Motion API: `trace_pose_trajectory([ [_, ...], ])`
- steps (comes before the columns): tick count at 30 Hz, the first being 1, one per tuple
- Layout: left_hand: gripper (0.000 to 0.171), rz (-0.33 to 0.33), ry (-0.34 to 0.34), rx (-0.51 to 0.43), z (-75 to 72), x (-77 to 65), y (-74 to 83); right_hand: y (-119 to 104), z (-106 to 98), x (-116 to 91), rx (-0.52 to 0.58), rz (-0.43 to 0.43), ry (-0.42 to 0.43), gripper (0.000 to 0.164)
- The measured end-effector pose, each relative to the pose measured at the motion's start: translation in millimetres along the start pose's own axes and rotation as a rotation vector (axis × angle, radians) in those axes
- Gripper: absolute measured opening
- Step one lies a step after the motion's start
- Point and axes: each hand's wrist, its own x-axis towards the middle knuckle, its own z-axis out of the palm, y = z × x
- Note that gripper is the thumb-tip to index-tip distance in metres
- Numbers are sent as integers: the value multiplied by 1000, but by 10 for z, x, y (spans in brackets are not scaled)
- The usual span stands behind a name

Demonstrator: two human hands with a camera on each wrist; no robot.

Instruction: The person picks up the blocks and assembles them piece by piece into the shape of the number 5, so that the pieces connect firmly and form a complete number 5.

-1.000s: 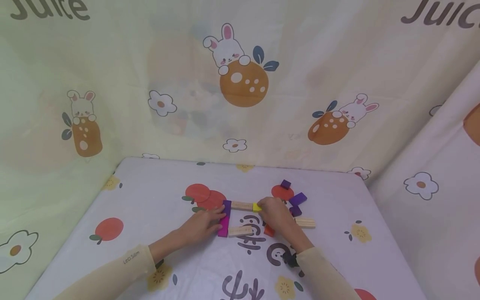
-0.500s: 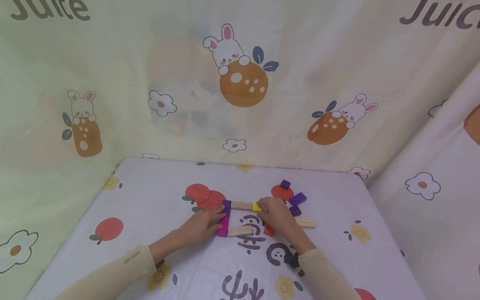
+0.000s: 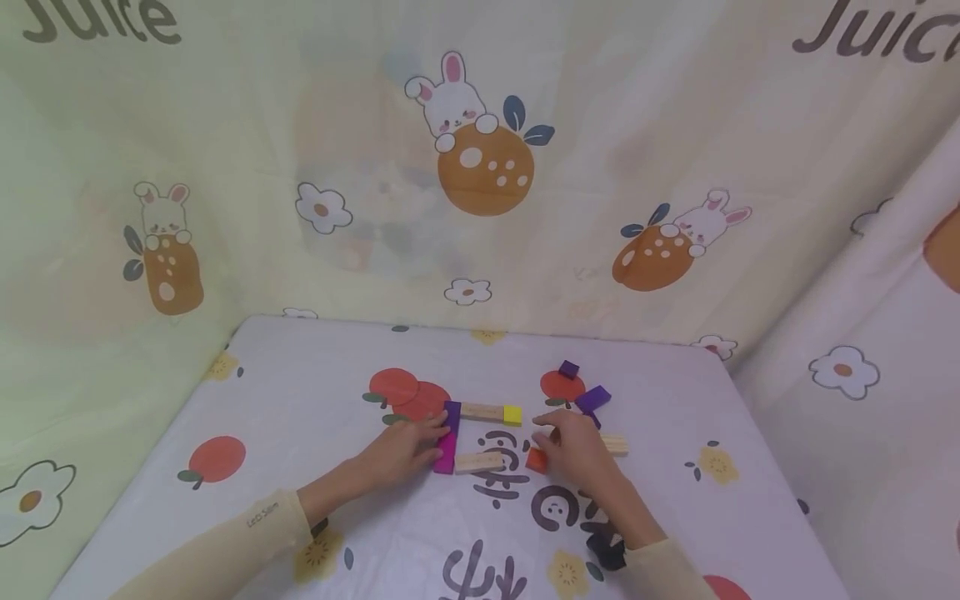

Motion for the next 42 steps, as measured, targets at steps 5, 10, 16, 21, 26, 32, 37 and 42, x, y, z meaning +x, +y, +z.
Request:
trace_pose_trajectory([
  [5, 47, -4, -3, -6, 3, -2, -3, 37, 26, -112, 12, 34, -74, 29],
  [10, 47, 2, 1, -12, 3, 10, -4, 62, 69, -137, -4, 60, -142, 32],
  [16, 48, 7, 9, -7, 15, 15, -11, 78, 118, -157, -32, 64, -146, 35],
  [21, 48, 10, 10, -1, 11, 10, -11, 80, 138, -175, -25, 68, -128, 33],
  [26, 48, 10, 9, 4, 3, 10, 1, 71, 140, -190, -32, 79, -125, 36],
  [32, 48, 1, 13, 9, 13, 19, -8, 50, 136, -203, -44, 80, -132, 38],
  [37, 47, 22, 20, 14, 8, 18, -18, 41, 142, -192, -52, 75, -134, 39],
  [42, 45, 36, 33, 26, 2, 24, -18, 41, 153, -174, -48, 68, -127, 39],
])
